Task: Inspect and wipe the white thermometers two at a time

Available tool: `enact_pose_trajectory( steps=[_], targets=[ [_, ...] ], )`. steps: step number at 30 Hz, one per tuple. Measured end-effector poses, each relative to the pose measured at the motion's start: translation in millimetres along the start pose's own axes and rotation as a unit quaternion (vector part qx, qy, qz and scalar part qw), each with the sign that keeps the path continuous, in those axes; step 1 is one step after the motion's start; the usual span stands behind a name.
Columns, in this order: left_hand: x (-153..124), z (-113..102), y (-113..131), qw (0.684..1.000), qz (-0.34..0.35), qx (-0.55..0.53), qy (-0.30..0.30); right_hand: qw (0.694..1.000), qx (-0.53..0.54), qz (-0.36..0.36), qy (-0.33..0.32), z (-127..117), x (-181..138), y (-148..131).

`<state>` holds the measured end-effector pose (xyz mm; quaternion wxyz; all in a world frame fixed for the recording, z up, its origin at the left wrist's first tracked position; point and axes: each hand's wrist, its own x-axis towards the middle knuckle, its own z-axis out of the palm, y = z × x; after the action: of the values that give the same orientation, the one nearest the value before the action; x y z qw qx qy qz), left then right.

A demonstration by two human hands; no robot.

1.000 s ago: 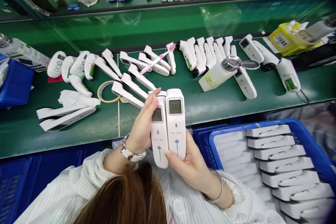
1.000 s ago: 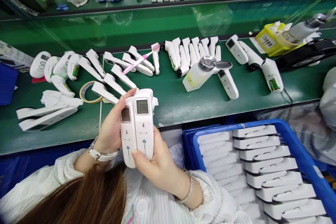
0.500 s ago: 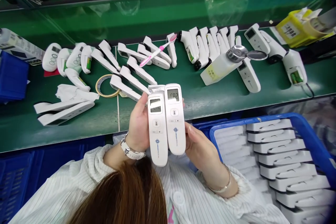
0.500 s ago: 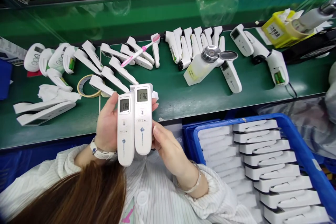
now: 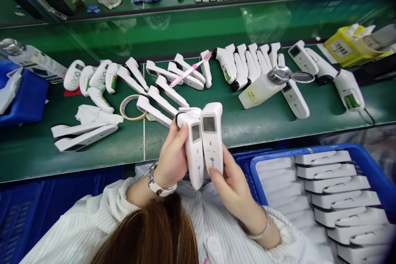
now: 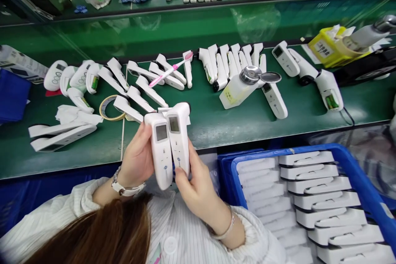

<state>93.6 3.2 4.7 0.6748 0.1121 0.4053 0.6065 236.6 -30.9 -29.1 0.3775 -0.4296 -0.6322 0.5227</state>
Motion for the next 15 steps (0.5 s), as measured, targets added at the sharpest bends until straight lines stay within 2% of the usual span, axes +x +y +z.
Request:
enact_pose_trajectory(
  steps=[2,4,6,10,15],
  targets=[
    [0.8,-0.5,-1.8,0.997,0.07,-0.007,0.007,0.991,-0.112,-0.07,0.005,1.3,-3.5,6.9],
    [2.7,-1.2,-3.1,0.997,0.074,-0.001,-0.017,0.979,-0.16,-0.123,0.0,2.0,-6.8,12.6],
    [4.5,-1.8,-4.1,0.997,0.066,0.007,-0.024,0.979,-0.146,-0.14,-0.022,2.7,-10.1,15.7],
    [4.5,-1.9,-4.1,0.999,0.027,-0.015,-0.011,0.996,-0.005,-0.069,-0.051,5.8,-14.3,15.1],
    [1.5,-2.0,-1.3,1.0,0.007,-0.023,-0.018,0.986,0.16,0.009,-0.053,9.7,-12.0,9.6]
  ],
)
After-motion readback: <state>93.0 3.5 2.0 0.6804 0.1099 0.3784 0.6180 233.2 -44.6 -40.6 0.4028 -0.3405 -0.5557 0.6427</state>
